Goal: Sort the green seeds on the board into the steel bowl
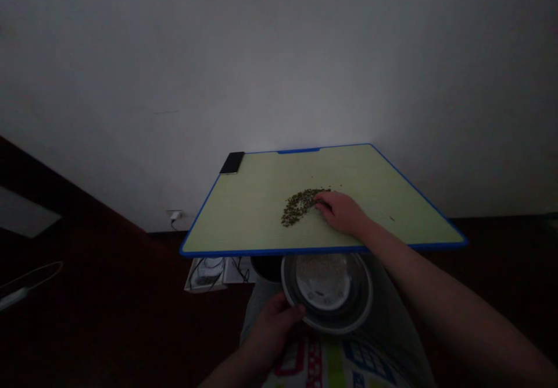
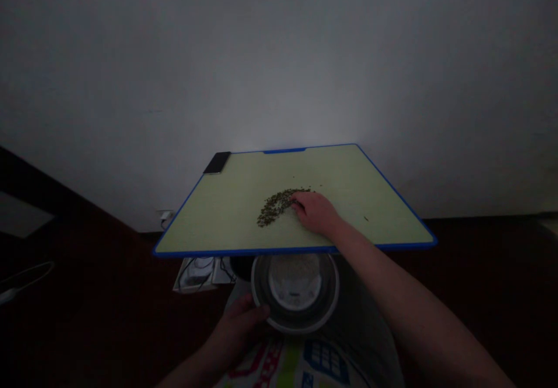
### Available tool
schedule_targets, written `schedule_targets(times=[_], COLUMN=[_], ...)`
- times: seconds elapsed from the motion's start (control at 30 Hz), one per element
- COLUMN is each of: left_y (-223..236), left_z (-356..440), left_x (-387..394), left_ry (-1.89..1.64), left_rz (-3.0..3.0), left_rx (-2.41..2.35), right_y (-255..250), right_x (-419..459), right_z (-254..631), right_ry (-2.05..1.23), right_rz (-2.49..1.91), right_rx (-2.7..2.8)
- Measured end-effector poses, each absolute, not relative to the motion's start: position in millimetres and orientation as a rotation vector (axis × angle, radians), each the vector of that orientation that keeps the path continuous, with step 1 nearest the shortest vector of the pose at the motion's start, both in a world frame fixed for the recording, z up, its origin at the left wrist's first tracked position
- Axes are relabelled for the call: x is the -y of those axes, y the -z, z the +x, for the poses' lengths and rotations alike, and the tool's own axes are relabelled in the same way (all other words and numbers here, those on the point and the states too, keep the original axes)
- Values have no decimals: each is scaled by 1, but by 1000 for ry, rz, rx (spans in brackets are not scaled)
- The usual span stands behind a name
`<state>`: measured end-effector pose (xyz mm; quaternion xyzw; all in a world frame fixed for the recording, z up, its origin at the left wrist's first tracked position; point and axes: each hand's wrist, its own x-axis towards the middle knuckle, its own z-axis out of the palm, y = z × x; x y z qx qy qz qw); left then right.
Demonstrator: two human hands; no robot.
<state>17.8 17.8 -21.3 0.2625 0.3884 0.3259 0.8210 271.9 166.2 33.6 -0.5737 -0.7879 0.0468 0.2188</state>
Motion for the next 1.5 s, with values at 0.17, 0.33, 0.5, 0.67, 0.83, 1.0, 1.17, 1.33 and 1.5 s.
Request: schedule_targets(times=[0.17, 0.33, 0.5, 0.67, 0.83, 1.0, 1.17, 1.33, 1.5], left_y=[27, 29, 31, 31, 25, 22, 22, 24, 26], left_z=[17, 15, 15, 17, 18, 19, 19, 19, 20], left_x=[-17, -16, -17, -17, -17, -17, -17, -17, -16], left_ry=[-702, -700, -705, -718, -706, -706, -705, -709, -709], left_rz=[543, 560, 543, 540, 521, 551, 561, 539, 525], left_rx=[-847, -822, -834, -830, -864, -898, -863, -865, -823], right_y=[-34, -34, -31, -30, -30, -32, -34, -34, -33], right_x=[-166, -164, -165, -168, -170, -169, -169, -170, -172], right_z=[272, 274, 278, 277, 276, 274, 271, 270, 271], right_ry=[-124, -140, -152, -140, -155, -164, -171, -157, -166], right_rz=[-1600, -1574, -1592, -1593, -1558, -1575, -1600, -1597, -1529], right_rx=[2157, 2143, 2097, 2096, 2135, 2148, 2141, 2145, 2190])
